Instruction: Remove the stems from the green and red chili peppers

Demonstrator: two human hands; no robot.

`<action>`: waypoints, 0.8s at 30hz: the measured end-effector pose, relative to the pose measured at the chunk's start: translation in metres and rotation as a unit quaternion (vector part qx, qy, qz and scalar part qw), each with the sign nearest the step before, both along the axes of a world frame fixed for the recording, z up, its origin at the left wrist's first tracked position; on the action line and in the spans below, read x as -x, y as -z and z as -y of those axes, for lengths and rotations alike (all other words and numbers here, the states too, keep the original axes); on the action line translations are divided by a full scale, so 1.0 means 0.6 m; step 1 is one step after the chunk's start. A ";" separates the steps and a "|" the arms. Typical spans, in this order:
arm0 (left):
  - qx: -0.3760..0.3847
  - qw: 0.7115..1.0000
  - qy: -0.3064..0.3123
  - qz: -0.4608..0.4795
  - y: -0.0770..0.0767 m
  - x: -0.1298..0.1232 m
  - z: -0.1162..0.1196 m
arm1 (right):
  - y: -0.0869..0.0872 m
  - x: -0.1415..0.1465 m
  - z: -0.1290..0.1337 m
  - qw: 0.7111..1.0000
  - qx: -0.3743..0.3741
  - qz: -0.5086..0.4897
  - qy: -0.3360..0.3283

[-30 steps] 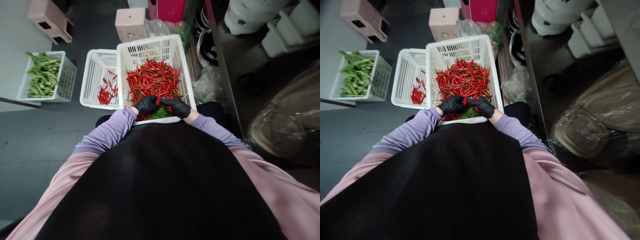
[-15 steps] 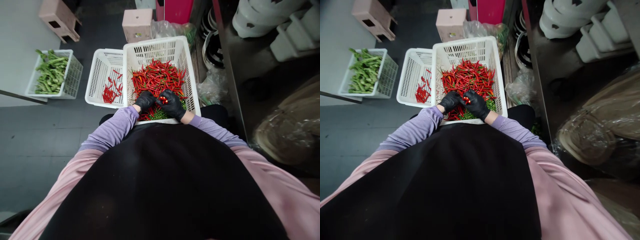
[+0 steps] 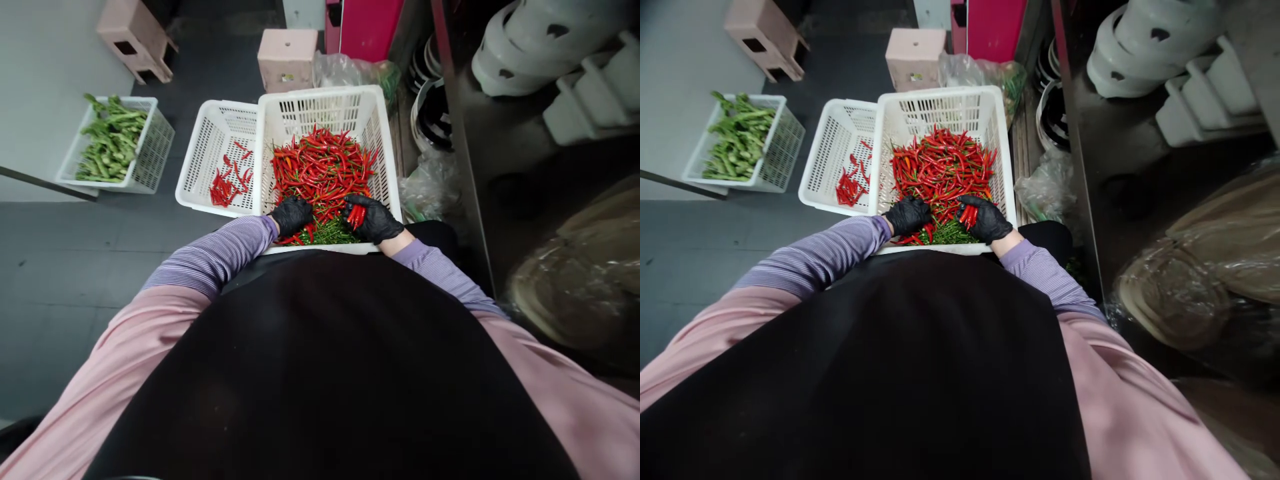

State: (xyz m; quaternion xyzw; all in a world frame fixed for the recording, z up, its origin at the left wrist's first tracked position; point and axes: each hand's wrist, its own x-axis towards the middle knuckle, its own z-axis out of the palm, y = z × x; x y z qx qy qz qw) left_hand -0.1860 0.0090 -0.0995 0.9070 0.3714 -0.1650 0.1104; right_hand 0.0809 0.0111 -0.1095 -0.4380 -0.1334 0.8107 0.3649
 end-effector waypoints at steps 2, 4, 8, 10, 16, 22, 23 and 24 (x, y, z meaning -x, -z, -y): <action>0.000 1.000 0.000 0.001 -0.005 0.002 -0.004 | 0.001 -0.001 0.003 1.000 0.006 0.008 0.002; -0.002 1.000 -0.023 0.009 -0.012 0.007 -0.008 | 0.004 -0.002 0.008 1.000 -0.005 0.017 -0.011; 0.043 0.987 -0.143 0.053 -0.033 0.007 -0.018 | 0.006 0.010 0.023 0.993 -0.071 0.094 -0.026; 0.096 0.962 -0.228 0.116 -0.047 0.000 -0.021 | 0.001 0.024 0.027 0.985 -0.118 0.127 -0.024; 0.309 0.835 -0.308 0.335 -0.084 -0.033 -0.007 | -0.035 0.063 0.018 0.970 -0.222 0.102 0.000; 0.265 0.804 -0.344 0.407 -0.076 -0.059 0.020 | -0.035 0.069 0.014 0.969 -0.224 0.094 0.050; 0.260 0.806 -0.344 0.405 -0.074 -0.062 0.024 | -0.033 0.068 0.014 0.974 -0.205 0.083 0.044; 0.258 0.808 -0.343 0.402 -0.073 -0.065 0.028 | -0.031 0.066 0.015 0.981 -0.181 0.067 0.030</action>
